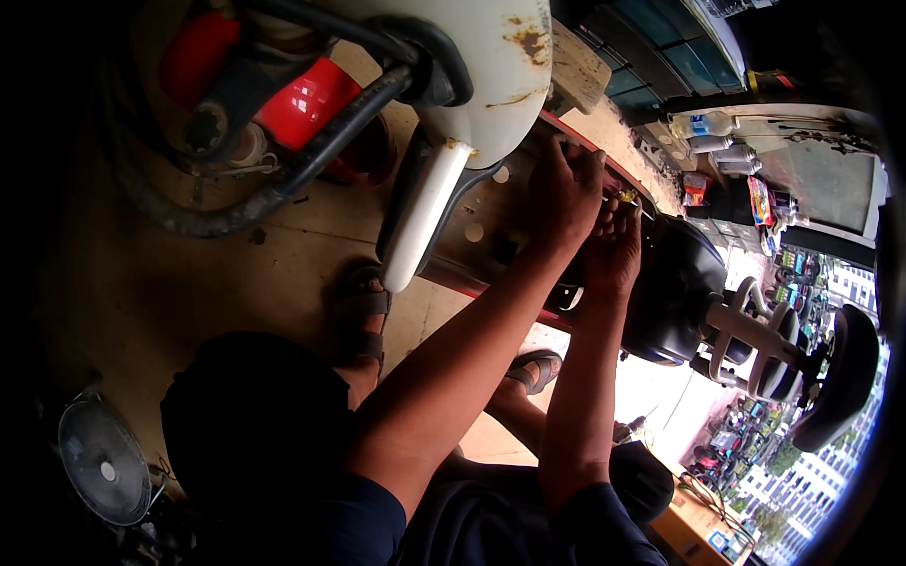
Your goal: The person removes a screw from a plastic side cover of a motorcycle using a screwdriver and then detaches the cover by hand. They subsequently use an electric drill to remove a smaller component from the detached plastic piece.
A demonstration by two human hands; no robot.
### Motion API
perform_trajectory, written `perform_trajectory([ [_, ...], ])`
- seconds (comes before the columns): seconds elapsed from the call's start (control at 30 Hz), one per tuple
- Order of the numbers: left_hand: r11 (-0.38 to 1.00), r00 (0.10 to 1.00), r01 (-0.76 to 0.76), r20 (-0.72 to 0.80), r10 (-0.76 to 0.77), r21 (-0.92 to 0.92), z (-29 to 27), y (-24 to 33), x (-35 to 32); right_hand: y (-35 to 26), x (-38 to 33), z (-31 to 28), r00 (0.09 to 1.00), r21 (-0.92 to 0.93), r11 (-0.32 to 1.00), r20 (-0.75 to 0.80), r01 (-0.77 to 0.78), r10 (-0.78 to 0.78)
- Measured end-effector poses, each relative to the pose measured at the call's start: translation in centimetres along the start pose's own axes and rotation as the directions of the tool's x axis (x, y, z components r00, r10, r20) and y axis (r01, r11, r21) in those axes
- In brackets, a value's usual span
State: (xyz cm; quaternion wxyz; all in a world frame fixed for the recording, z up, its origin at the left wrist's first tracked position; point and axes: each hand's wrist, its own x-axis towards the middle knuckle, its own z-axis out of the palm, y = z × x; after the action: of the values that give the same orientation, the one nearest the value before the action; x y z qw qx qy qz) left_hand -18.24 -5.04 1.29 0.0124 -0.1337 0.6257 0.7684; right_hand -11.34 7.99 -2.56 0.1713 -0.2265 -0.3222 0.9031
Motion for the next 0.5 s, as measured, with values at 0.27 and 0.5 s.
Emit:
perform_trajectory([
  [0.27,1.000,1.000,0.005,0.013,-0.006,0.004,0.0,-0.3,0.2,0.2,0.6,-1.2,0.999,-0.061,0.998,-0.035,0.011,-0.013],
  [0.5,1.000,1.000,-0.021,-0.003,0.020,-0.016,0.0,-0.5,0.2,0.1,0.8,-1.6,1.000,-0.043,0.999,-0.020,-0.020,0.019],
])
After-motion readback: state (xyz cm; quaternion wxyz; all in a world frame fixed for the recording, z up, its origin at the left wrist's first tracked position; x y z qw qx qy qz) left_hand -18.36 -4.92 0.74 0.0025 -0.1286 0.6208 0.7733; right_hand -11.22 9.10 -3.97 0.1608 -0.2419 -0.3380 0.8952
